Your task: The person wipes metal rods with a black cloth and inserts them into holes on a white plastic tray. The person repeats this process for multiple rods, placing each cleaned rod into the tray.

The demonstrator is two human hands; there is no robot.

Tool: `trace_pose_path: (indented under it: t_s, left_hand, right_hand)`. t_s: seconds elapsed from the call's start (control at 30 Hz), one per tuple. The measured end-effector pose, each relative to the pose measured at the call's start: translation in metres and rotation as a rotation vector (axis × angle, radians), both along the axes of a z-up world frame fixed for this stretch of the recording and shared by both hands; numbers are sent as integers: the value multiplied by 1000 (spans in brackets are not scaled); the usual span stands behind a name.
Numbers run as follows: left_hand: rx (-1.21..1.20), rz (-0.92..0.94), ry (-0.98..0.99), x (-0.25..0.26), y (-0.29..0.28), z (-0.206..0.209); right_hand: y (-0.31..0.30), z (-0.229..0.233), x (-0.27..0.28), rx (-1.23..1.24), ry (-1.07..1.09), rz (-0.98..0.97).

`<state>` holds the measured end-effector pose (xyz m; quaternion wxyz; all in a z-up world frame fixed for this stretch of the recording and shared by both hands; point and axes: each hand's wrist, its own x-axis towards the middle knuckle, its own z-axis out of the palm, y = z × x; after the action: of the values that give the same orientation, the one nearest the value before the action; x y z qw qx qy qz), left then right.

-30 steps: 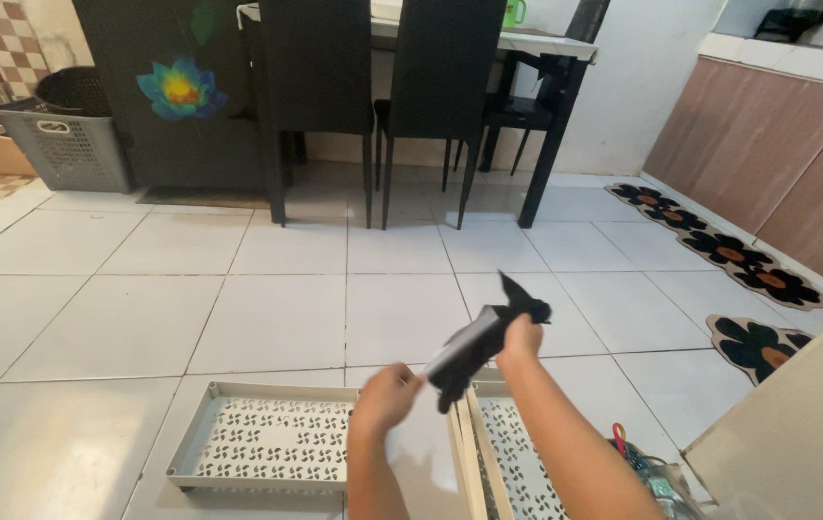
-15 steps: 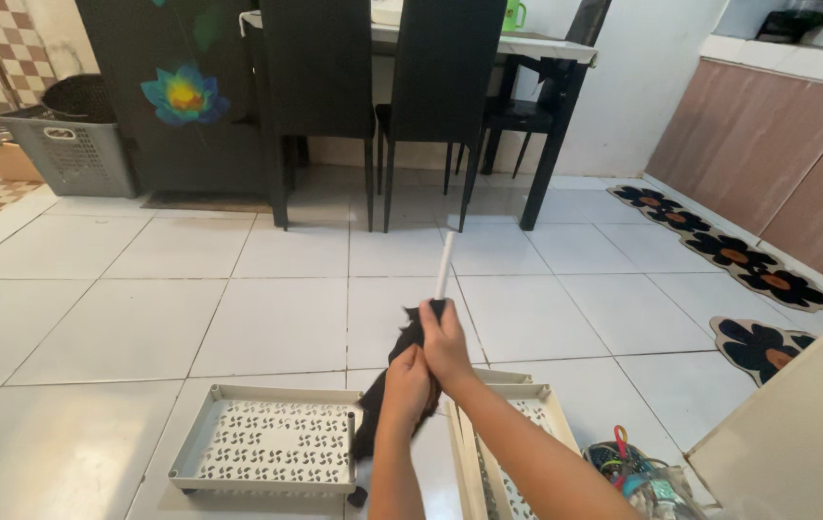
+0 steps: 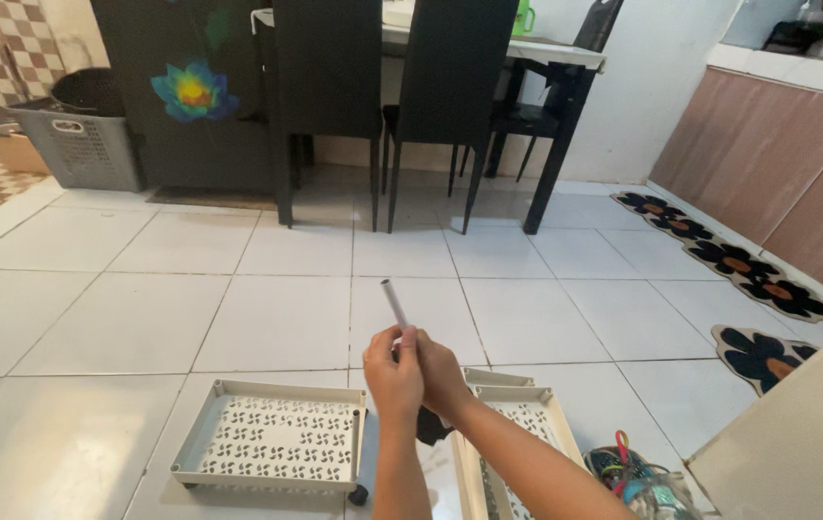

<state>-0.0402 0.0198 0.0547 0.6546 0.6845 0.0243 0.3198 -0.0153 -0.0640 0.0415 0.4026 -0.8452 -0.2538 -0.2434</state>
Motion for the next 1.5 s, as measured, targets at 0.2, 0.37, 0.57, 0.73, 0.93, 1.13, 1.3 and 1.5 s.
trace_pose_path:
  t_s: [0.2,0.37,0.57,0.73,0.93,1.13,1.3,1.5]
  left_hand:
    - [-209,11,-176,-5,12,5]
    - [-601,22,-312,-8,53,10]
    - [-912,-134,-284,-5,96,7]
    - [-690,-221,184,24,52,-14]
    - [-62,-202,124,26,-30,-30]
    - [175,-345,204,7,-20,-17]
    - [321,-420,227,-5,-12,-6]
    - [57,-494,364,0,9,0]
  right_hand:
    - [-14,-15,10,-182,-197,-18]
    - [-47,-56,20,-390,-278,19]
    - [-93,-79,60,-99,225,-439]
    - [-84,-47,80,728,207,-426]
    - [-33,-15,48,695,332,-160]
    - [-33,-11,58,953,513,-342]
    - [-55,-16,77,1014,418,-466]
    - [-118,0,83,1398,497,-526]
